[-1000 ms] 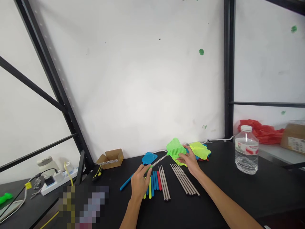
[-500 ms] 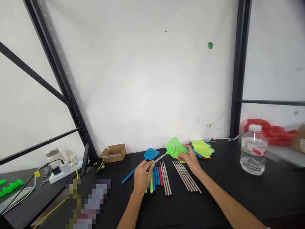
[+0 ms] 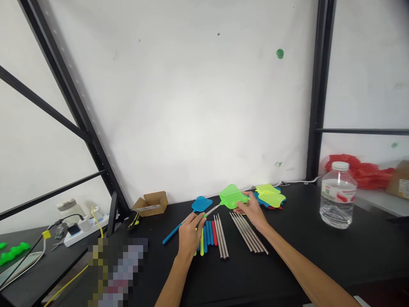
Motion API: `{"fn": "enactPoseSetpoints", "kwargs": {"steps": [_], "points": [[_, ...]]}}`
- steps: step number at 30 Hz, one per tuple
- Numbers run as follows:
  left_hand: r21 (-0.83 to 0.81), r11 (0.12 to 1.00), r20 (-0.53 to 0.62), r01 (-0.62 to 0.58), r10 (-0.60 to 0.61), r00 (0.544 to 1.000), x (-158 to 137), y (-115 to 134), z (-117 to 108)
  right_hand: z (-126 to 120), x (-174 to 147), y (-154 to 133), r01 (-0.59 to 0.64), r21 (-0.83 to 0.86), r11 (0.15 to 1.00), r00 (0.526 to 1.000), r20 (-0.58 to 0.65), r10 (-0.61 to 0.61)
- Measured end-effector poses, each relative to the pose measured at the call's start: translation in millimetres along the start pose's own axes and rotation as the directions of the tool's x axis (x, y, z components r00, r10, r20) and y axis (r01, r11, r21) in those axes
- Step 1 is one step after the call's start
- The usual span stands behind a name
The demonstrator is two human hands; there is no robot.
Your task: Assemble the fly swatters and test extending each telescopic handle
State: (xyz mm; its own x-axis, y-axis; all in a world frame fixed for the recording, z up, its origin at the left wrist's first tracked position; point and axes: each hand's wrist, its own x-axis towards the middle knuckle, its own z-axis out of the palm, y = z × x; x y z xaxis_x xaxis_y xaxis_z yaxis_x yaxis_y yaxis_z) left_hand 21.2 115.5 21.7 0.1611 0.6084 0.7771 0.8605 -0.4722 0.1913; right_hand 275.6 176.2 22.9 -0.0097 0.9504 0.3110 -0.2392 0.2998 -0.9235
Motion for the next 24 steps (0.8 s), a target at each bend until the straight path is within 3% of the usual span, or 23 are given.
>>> {"fn": "enactPoseSetpoints", "kwargs": {"steps": [3, 8, 16, 20, 24], "points": [[0.015, 1.0, 0.011, -0.006, 0.006, 1.0, 0.9, 3.2, -0.6, 2.5, 0.2, 1.6, -0.018, 0.027, 0.999, 1.0, -0.014, 0.019], [0.0, 1.0, 0.045, -0.019, 0.019, 0.999, 3.1, 13.3, 3.8, 5.5, 3.0, 5.5, -0.068, 0.237, 0.969, 0.993, -0.082, 0.089], [-0.045, 0.999, 0.113, 0.012, -0.007, 0.994, 0.8, 11.1, 1.2, 1.5, 4.5, 11.0, -0.107, 0.297, 0.949, 0.992, 0.098, 0.082], [-0.098, 0.995, 0.16, 0.024, -0.008, 0.987, 0.7, 10.4, -2.8, 0.8, 2.6, 9.4, -0.107, 0.311, 0.944, 0.988, 0.143, 0.064], [-0.015, 1.0, 0.14, 0.023, -0.021, 0.99, 2.7, 14.7, -5.8, 3.0, 1.0, 6.1, -0.104, 0.3, 0.948, 0.988, 0.141, 0.064]]}}
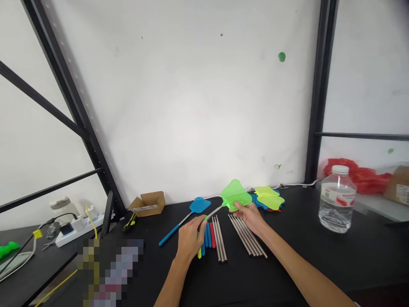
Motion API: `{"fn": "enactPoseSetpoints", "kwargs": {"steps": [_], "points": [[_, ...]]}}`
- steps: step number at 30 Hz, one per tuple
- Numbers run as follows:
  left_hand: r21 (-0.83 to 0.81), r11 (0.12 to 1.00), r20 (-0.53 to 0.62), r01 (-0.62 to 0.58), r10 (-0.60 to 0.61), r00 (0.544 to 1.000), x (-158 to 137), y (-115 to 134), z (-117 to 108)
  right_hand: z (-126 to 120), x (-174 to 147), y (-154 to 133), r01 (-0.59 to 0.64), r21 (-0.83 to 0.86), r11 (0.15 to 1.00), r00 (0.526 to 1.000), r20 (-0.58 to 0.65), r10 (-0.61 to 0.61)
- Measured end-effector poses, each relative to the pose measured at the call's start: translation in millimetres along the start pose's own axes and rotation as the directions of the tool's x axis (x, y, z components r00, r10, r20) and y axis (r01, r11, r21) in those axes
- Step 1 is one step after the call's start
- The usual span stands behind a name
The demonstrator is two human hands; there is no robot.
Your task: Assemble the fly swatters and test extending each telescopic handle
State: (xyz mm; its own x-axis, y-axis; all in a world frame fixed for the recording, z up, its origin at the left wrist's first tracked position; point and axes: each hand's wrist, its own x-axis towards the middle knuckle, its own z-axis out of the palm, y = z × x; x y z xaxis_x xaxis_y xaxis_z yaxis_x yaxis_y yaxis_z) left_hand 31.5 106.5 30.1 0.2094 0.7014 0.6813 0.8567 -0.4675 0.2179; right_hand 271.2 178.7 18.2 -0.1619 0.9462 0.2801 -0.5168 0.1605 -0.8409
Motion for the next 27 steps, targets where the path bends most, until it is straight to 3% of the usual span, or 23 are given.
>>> {"fn": "enactPoseSetpoints", "kwargs": {"steps": [5, 9, 13, 19, 27], "points": [[0.167, 0.985, 0.035, -0.045, 0.04, 0.999, 3.6, 9.1, 4.8, 11.2, -4.9, 0.1, 0.0, -0.051, 0.999, 0.997, 0.079, 0.004], [0.205, 0.977, 0.019, -0.055, 0.052, 0.998, 4.6, 8.7, 9.4, 18.1, -9.0, -0.9, -0.006, -0.062, 0.998, 0.994, 0.112, 0.013], [0.155, 0.987, -0.017, -0.035, 0.038, 0.999, 2.5, 5.8, 8.2, 18.2, -9.2, -3.0, -0.003, -0.063, 0.998, 0.991, 0.135, 0.012], [0.022, 1.0, 0.023, 0.02, -0.021, 1.0, 0.4, 8.1, 6.2, 13.0, -8.4, 0.9, -0.019, -0.091, 0.996, 0.989, 0.148, 0.032], [-0.044, 0.999, 0.023, 0.006, -0.004, 1.0, 1.1, 10.0, 2.2, 12.8, -9.5, 5.1, -0.011, -0.09, 0.996, 0.987, 0.158, 0.025]]}}
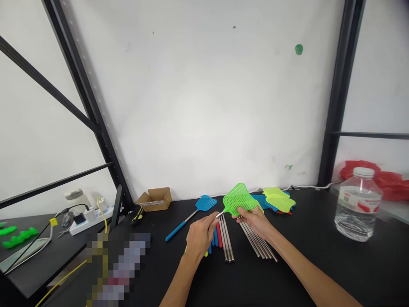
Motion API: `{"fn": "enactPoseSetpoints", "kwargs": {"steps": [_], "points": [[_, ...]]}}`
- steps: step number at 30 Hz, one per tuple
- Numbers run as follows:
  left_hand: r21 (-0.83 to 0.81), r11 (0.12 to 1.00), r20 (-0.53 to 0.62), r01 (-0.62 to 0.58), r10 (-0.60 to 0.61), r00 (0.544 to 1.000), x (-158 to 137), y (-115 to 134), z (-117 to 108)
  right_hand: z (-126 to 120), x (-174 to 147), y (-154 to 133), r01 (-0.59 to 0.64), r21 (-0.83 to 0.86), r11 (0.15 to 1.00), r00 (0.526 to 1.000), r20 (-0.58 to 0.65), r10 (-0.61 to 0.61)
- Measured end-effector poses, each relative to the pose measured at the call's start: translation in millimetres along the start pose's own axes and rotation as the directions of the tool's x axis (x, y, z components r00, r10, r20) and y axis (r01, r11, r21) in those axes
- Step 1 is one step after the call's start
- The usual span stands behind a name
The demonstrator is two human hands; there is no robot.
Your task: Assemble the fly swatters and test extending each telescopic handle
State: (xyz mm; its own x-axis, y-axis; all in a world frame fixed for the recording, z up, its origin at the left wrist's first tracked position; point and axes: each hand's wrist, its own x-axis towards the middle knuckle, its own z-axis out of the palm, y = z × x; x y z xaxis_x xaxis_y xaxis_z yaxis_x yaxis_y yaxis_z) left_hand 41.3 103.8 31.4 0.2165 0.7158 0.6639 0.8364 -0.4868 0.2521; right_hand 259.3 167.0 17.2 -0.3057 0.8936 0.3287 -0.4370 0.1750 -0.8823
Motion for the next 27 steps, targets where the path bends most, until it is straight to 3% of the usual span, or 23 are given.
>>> {"fn": "enactPoseSetpoints", "kwargs": {"steps": [7, 12, 18, 22, 27], "points": [[0.108, 0.994, -0.02, 0.003, -0.001, 1.0, 2.3, -4.6, -2.1, 5.4, 4.4, 4.6, -0.011, -0.025, 1.0, 0.989, -0.145, 0.007], [0.161, 0.987, -0.021, -0.008, 0.011, 1.0, 2.1, -17.8, -13.8, -7.9, 8.1, 0.4, -0.026, -0.022, 0.999, 0.969, -0.246, 0.02], [0.302, 0.908, -0.147, 0.291, -0.257, 0.955, -0.9, -74.3, -43.3, -23.8, 10.2, -0.3, -0.037, -0.211, 0.977, 0.942, -0.334, -0.037], [0.315, 0.869, -0.06, 0.381, -0.383, 0.922, -6.5, -107.3, -48.4, -19.9, 10.7, -1.2, -0.005, -0.314, 0.949, 0.958, -0.275, -0.086], [0.281, 0.894, 0.07, 0.349, -0.382, 0.922, -12.2, -115.1, -35.5, -18.9, 9.2, -1.9, -0.005, -0.348, 0.937, 0.961, -0.261, -0.092]]}}
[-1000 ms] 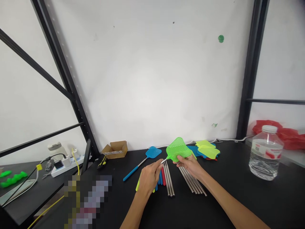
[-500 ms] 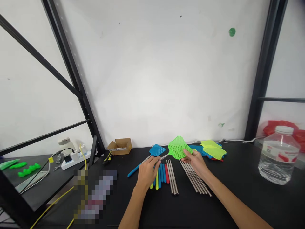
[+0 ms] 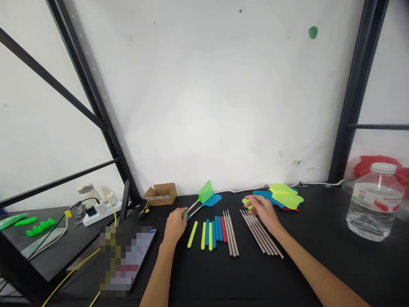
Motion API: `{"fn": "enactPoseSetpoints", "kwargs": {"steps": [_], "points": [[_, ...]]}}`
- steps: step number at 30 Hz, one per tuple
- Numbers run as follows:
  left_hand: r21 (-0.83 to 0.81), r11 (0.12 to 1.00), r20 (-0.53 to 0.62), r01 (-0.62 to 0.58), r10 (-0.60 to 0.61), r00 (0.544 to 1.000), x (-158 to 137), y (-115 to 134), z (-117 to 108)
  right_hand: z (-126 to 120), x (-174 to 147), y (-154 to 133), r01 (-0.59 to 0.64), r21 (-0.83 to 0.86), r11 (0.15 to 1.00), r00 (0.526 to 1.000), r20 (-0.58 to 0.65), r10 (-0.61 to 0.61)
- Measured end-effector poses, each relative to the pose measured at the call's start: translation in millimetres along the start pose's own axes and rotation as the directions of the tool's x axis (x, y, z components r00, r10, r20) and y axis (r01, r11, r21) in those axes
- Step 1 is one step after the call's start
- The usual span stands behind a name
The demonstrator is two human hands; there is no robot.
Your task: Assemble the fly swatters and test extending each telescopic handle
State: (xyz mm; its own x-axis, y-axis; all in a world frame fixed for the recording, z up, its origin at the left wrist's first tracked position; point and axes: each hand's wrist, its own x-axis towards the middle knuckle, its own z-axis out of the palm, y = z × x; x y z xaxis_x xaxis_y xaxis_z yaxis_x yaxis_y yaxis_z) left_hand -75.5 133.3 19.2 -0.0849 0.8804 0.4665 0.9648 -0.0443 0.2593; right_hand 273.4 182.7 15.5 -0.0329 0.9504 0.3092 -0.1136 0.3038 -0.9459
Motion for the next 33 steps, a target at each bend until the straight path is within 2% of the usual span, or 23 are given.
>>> {"fn": "enactPoseSetpoints", "kwargs": {"steps": [9, 14, 20, 23, 25, 27, 29, 31, 33], "points": [[0.035, 0.999, 0.097, 0.007, -0.01, 0.995, -8.0, -6.4, -2.1, -5.0, 1.5, 3.1, 0.004, -0.024, 1.0, 1.0, 0.005, -0.004], [0.108, 0.994, 0.096, 0.018, -0.028, 0.995, -12.6, -1.1, 0.5, -4.6, -0.1, 0.0, -0.008, -0.038, 0.999, 1.0, 0.01, 0.008], [0.16, 0.987, 0.103, -0.027, 0.011, 0.995, -14.5, 0.3, 7.7, -3.4, 1.7, 1.4, 0.003, -0.046, 0.999, 1.0, 0.015, -0.002], [0.159, 0.987, 0.108, -0.036, 0.019, 0.994, -14.2, -0.1, 8.2, -4.9, 1.8, 1.3, 0.012, -0.105, 0.994, 1.0, 0.011, -0.011], [0.153, 0.988, 0.107, -0.036, 0.02, 0.994, -14.5, -0.2, 7.8, -8.7, 1.3, 0.1, 0.047, -0.231, 0.972, 0.999, -0.013, -0.051], [0.146, 0.989, 0.102, -0.034, 0.019, 0.995, -14.8, -0.2, 7.3, -14.3, 0.3, -1.7, 0.081, -0.459, 0.885, 0.992, -0.046, -0.115], [0.142, 0.989, 0.093, -0.027, 0.014, 0.996, -15.1, 0.5, 6.6, -19.7, -1.2, -3.7, 0.055, -0.707, 0.705, 0.988, -0.063, -0.14], [0.143, 0.989, 0.077, -0.018, 0.007, 0.997, -15.6, 2.8, 4.6, -22.8, -3.1, -5.7, -0.011, -0.867, 0.498, 0.995, -0.06, -0.084], [0.149, 0.989, 0.046, -0.008, 0.001, 0.999, -17.5, 7.9, 0.6, -22.8, -5.3, -7.8, -0.053, -0.933, 0.356, 0.998, -0.054, 0.008]]}}
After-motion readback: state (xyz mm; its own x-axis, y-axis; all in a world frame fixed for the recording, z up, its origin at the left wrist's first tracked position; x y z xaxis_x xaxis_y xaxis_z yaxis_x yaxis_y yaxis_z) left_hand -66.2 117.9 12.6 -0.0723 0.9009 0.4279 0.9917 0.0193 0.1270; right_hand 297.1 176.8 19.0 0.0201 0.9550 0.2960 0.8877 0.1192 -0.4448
